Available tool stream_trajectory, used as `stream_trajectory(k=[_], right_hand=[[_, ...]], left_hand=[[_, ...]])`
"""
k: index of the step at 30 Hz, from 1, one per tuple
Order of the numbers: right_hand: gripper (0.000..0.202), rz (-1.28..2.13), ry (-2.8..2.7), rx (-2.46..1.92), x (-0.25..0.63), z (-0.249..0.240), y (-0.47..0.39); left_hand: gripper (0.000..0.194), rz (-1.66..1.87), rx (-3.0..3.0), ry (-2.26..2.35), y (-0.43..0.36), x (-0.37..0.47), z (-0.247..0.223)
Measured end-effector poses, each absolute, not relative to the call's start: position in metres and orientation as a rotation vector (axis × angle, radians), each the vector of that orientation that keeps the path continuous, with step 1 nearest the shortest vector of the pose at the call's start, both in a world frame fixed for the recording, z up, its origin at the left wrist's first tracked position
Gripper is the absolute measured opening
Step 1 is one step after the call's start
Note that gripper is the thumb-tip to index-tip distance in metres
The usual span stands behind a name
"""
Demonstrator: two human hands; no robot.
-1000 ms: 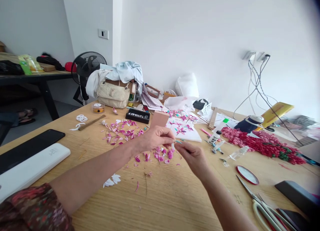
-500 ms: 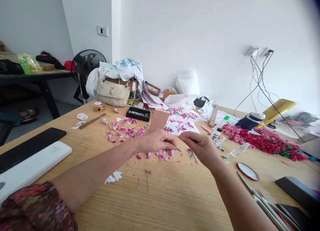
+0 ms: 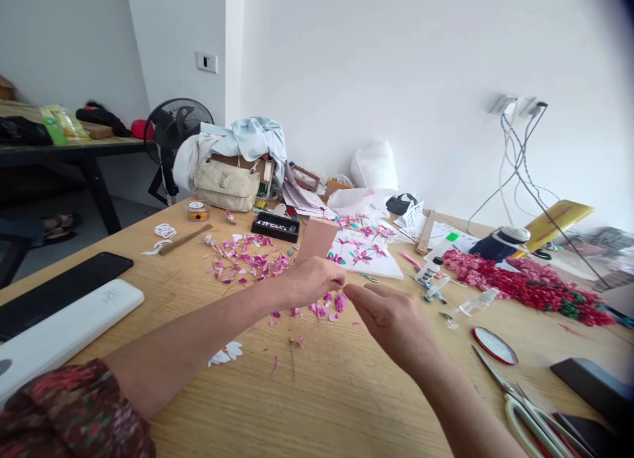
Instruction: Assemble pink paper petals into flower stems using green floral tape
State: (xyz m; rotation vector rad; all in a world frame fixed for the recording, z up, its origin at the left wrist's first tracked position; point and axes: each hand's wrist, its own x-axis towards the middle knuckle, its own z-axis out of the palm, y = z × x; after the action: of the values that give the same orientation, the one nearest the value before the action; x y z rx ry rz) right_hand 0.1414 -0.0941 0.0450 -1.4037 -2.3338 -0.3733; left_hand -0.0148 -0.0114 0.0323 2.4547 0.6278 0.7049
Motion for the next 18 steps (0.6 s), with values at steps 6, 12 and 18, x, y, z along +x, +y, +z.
stream_trajectory(k=[6, 12, 18], right_hand=[[0.024, 0.056, -2.197, -1.341, 0.152, 0.060, -0.084], [0.025, -0.093, -2.182, -1.390, 0.146, 0.049, -0.092], [0.028, -0.234, -2.240, -1.538, 0.145, 0.037, -0.091]], left_hand=[[0.013, 0.585, 2.247, 0.533, -0.014, -0.022, 0.045], [0.012, 0.766, 2.088, 0.760, -0.012, -0.021, 0.046], [0.010, 0.836, 2.041, 0.732, -0.009, -0.020, 0.043]])
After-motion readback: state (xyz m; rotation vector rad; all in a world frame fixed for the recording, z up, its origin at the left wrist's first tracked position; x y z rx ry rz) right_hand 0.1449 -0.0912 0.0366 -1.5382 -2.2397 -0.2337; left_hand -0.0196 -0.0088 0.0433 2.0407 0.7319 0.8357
